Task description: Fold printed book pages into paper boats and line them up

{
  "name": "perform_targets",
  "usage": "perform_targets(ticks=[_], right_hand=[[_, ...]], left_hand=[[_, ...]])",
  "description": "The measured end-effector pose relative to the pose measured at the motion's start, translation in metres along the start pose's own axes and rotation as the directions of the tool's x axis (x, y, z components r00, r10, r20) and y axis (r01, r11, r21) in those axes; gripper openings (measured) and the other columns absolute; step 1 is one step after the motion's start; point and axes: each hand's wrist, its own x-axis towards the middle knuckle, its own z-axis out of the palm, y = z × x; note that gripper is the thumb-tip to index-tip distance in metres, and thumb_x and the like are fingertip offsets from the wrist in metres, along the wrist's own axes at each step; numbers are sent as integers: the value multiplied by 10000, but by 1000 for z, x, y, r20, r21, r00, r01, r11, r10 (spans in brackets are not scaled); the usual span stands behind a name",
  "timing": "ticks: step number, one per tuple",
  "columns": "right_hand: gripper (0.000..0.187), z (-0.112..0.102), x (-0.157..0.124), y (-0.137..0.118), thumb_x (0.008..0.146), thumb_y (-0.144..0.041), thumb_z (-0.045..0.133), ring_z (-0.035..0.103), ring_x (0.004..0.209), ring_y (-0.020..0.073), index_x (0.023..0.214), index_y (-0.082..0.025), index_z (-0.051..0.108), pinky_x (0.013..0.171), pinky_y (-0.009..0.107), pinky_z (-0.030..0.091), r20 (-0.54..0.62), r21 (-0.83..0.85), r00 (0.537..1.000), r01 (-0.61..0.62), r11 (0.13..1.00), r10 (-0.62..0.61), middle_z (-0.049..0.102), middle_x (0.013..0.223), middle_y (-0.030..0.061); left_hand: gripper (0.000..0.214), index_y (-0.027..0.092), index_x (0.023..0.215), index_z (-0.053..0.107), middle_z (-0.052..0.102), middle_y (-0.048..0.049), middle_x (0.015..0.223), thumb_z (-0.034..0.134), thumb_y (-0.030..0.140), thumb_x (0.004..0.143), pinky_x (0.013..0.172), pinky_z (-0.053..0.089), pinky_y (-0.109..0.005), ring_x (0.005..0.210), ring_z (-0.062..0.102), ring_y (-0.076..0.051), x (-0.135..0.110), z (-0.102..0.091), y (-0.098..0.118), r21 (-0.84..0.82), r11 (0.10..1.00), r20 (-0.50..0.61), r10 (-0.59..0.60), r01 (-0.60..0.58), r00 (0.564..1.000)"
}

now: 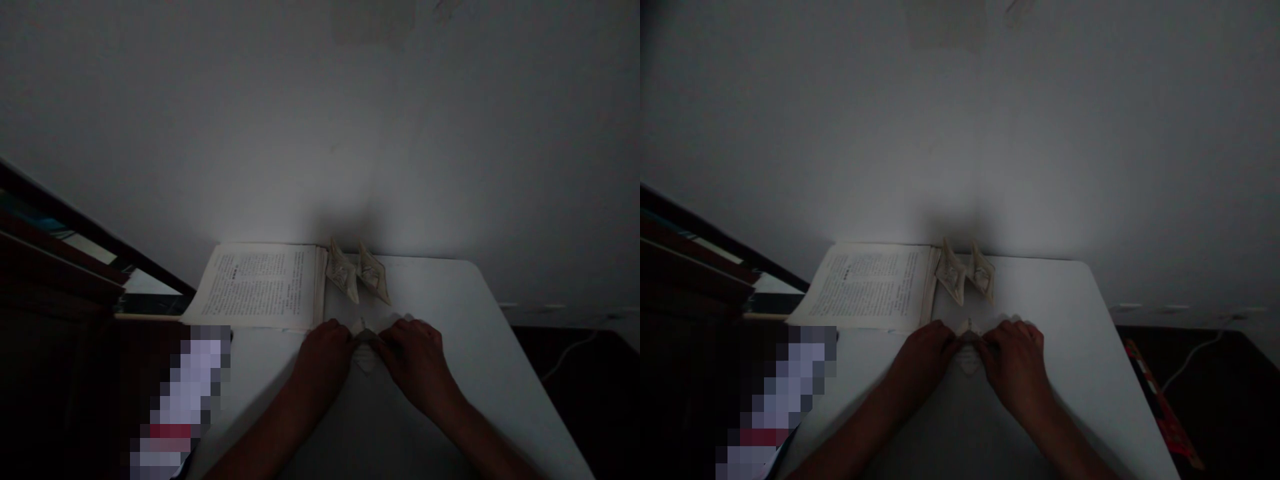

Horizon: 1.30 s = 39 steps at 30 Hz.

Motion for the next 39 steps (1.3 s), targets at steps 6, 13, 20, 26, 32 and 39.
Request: perform_targets(ticks=[6,13,20,26,32,39], right_hand=[[175,-2,0,3,785,-362,612,566,767,236,669,-238,654,805,423,300,-20,4,1000,-22,1000,22,639,695,10],[191,-5,2,-1,789,-352,608,570,736,237,646,-232,649,768,418,329,-6,-19,999,-32,999,32,635,673,13],[118,1,0,10,772,-325,635,567,773,232,705,-229,648,796,436,365,-52,94,996,73,993,-68,618,734,27],[137,0,1,10,775,-334,634,583,904,220,849,-219,634,813,367,455,-154,465,988,61,883,13,618,949,68],[358,-3,-7,5,775,-359,634,628,903,214,1092,-241,518,752,329,524,-15,827,989,-71,557,149,637,1042,84],[367,-1,-10,5,756,-310,666,597,1011,225,1097,-247,546,888,381,481,-29,879,991,-38,476,134,642,1062,81]], left_hand=[[185,142,770,638,622,-58,777,534,263,864,688,434,-305,752,586,-194,-2,-2,-2,14,999,11,-30,30,999],[233,133,772,649,634,-63,790,538,319,858,704,442,-310,773,603,-206,3,-8,1,2,995,66,-100,100,993],[174,150,765,638,600,-37,779,557,280,848,681,449,-272,736,584,-165,-3,1,-11,-49,998,-31,31,-33,999],[163,155,748,609,561,-41,753,521,231,861,643,443,-243,710,543,-142,-7,9,-18,-156,949,-336,209,-273,918],[142,164,723,543,536,-3,657,511,232,843,572,406,-225,601,503,-113,-14,5,-10,-314,915,-395,117,-254,911],[208,191,871,433,524,40,675,598,225,751,561,427,-204,613,526,-101,-12,11,1,-786,615,-174,-125,-62,977]])
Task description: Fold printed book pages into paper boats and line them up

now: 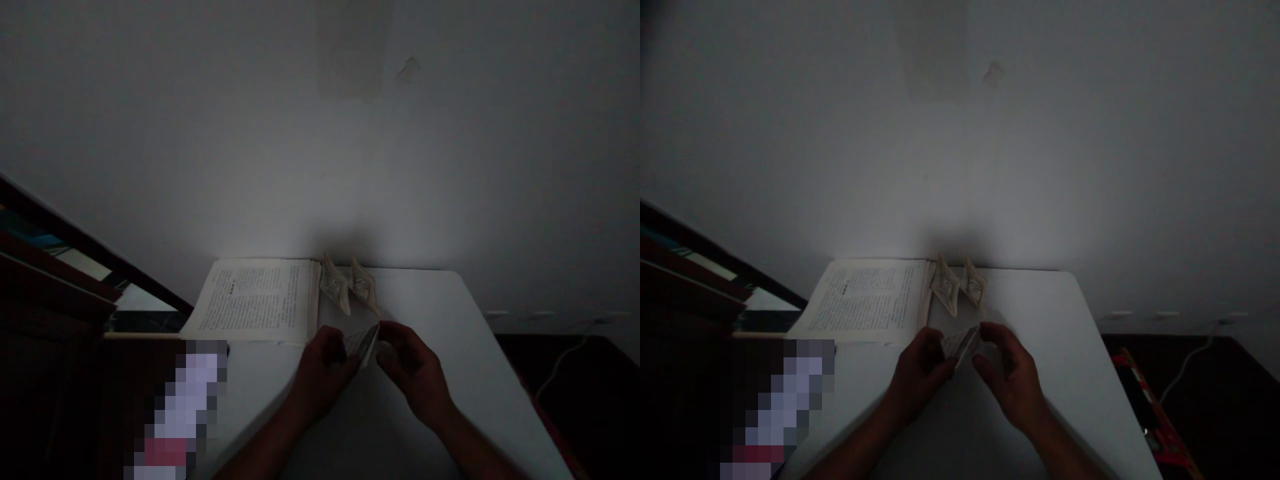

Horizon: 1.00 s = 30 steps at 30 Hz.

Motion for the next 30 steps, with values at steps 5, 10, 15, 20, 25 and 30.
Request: perform_targets(ticks=[5,10,15,20,25,30], right_hand=[[361,1,0,-4,758,-309,655,614,587,142,1102,-231,577,547,280,527,107,-19,983,-150,988,151,682,838,29],[467,-2,4,-7,738,-286,664,642,759,170,1188,-234,547,619,284,531,290,23,935,-219,976,203,672,952,43],[344,-4,7,-7,778,-273,613,606,943,213,1119,-233,590,800,382,505,212,-331,977,47,942,26,629,1074,74],[252,-10,0,-9,781,-333,634,570,916,220,1007,-222,648,802,387,476,374,-582,893,437,686,-251,633,971,81],[105,-10,-5,-7,820,-257,589,550,792,198,864,-206,670,740,364,429,513,-671,834,538,510,-205,634,843,60],[119,-6,-4,-4,844,-220,551,528,758,190,832,-195,667,736,346,392,501,-736,849,519,434,-166,617,777,48]], left_hand=[[638,212,1225,296,616,-21,879,648,129,700,703,491,-259,764,598,-128,1,-2,-1,-163,985,115,68,-49,991],[335,235,1051,587,503,-85,1181,666,200,727,797,487,-316,958,556,-171,0,-18,-2,168,904,172,365,-393,915],[269,216,882,644,568,-65,1084,552,54,689,791,466,-335,957,529,-192,1,-24,-10,446,720,277,455,-532,846],[180,168,803,608,607,-50,813,536,64,676,727,431,-334,789,521,-188,-1,-21,-11,627,533,410,393,-568,823],[130,170,793,607,580,-53,807,551,107,694,698,417,-329,777,506,-199,-4,-16,-7,695,468,442,320,-546,838],[45,170,787,618,583,-53,811,581,176,761,709,424,-327,790,514,-201,-1,-16,-8,729,457,419,291,-510,860]])
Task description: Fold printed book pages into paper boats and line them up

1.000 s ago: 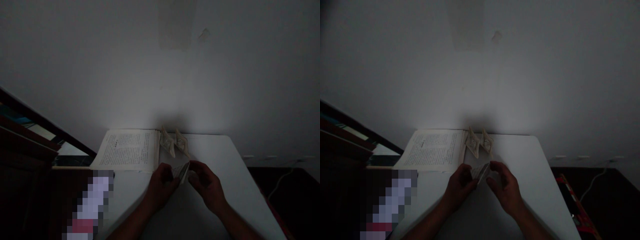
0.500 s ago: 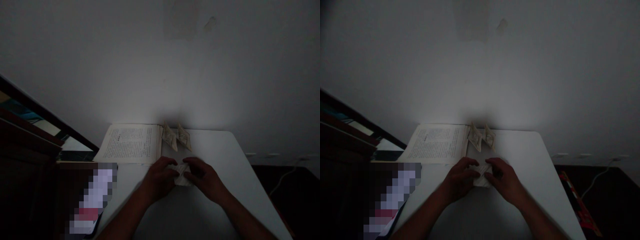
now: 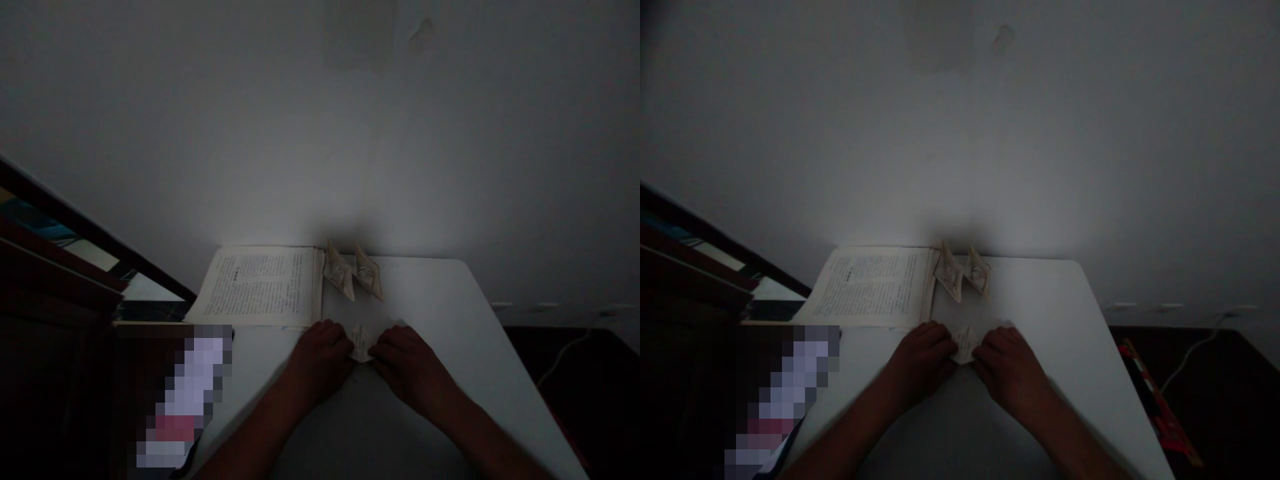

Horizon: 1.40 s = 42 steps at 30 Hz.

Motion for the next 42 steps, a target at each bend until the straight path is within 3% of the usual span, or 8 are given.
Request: perform_targets(ticks=[6,12,28,32,37,42], right_hand=[[160,6,3,-3,853,-245,545,536,741,184,752,-188,656,716,334,362,-28,-26,996,-91,996,90,607,731,38],[188,10,5,-6,857,-263,546,538,722,176,698,-199,625,705,329,349,-14,-7,983,-183,983,183,604,709,16],[124,7,6,-7,828,-241,582,560,731,202,722,-190,622,725,356,362,-4,75,962,-271,960,272,621,711,18],[115,8,5,-5,822,-223,596,552,740,201,720,-183,631,729,360,365,-6,100,965,-260,960,262,616,719,24],[78,1,0,0,793,-269,644,554,798,196,838,-210,668,754,359,374,18,202,989,-147,968,146,623,793,26],[193,-10,-3,2,781,-373,647,557,854,204,912,-235,672,779,367,384,53,244,995,-90,966,79,631,859,32]], left_hand=[[124,165,736,618,584,-44,766,541,190,831,683,419,-299,747,519,-178,6,1,0,5,1000,25,-28,28,999],[159,170,752,643,596,-29,773,541,241,851,724,420,-282,776,544,-165,11,-3,4,-93,985,106,-134,144,985],[159,177,780,709,639,-25,758,560,207,827,692,435,-249,726,590,-147,10,-8,0,-218,938,135,-245,270,960],[150,175,773,697,625,-21,760,567,222,827,687,427,-244,726,580,-142,8,-5,-2,-222,944,118,-223,244,968],[107,198,844,687,602,-25,823,619,259,788,707,413,-259,790,558,-162,-1,-5,-9,-225,970,100,-74,95,992],[290,199,915,679,593,-40,867,612,448,780,724,412,-280,816,545,-177,-5,-18,-8,-304,952,89,4,23,996]])
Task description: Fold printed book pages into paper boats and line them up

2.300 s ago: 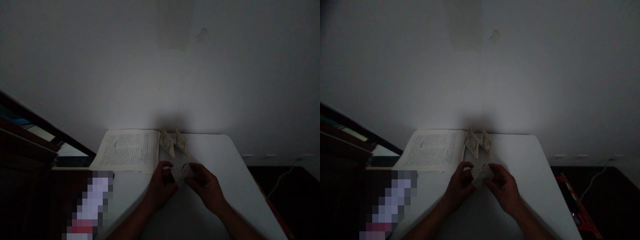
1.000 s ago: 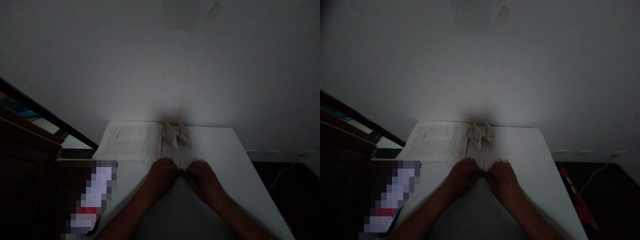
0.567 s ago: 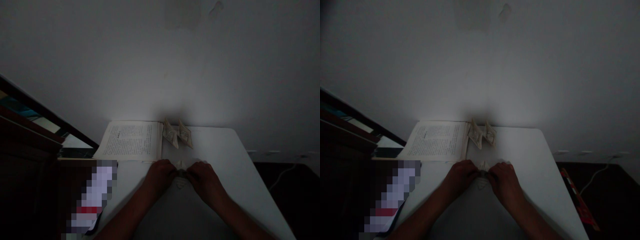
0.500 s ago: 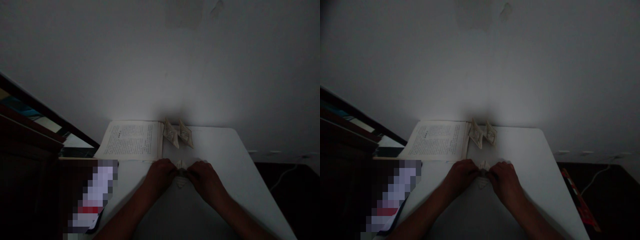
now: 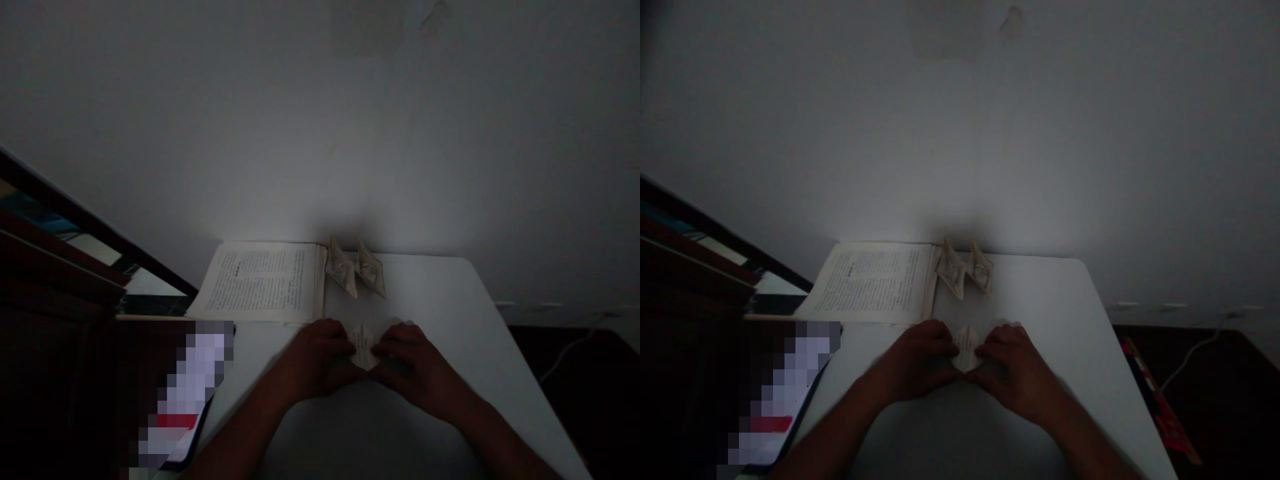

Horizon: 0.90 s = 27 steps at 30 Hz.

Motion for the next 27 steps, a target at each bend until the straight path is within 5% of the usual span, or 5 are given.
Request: perform_targets(ticks=[6,12,18,24,27], right_hand=[[141,4,2,1,785,-326,650,564,824,200,878,-222,665,773,374,383,-10,-21,1000,-15,1000,14,631,825,28],[351,7,0,4,742,-327,685,527,931,249,1054,-186,608,851,430,378,-80,-121,995,-61,991,51,603,947,83],[427,13,1,1,743,-320,658,465,1053,287,1137,-178,577,906,459,360,-154,-203,988,-51,978,19,532,1103,122],[309,19,7,2,730,-246,663,502,1024,271,1025,-180,603,907,461,377,-234,-91,972,-32,995,10,581,1049,105],[198,19,8,3,745,-250,655,555,935,242,932,-202,611,852,426,426,-255,60,961,-96,994,108,621,935,69]], left_hand=[[252,209,900,656,597,-34,861,611,428,785,728,415,-304,819,549,-190,0,4,0,56,998,24,-4,3,1000],[577,179,1203,476,564,-88,1057,668,422,716,852,426,-389,968,527,-254,1,16,-1,133,985,-93,-96,108,991],[448,162,1104,545,550,-97,1003,590,464,776,824,443,-412,934,519,-257,2,18,5,189,975,-108,-96,115,989],[392,166,1038,569,575,-83,972,665,395,735,795,463,-388,900,534,-240,3,23,0,99,988,-172,-98,116,980],[345,163,1017,570,600,-81,1002,684,296,720,822,456,-373,933,547,-232,4,25,-1,-5,994,-221,-105,106,970]])
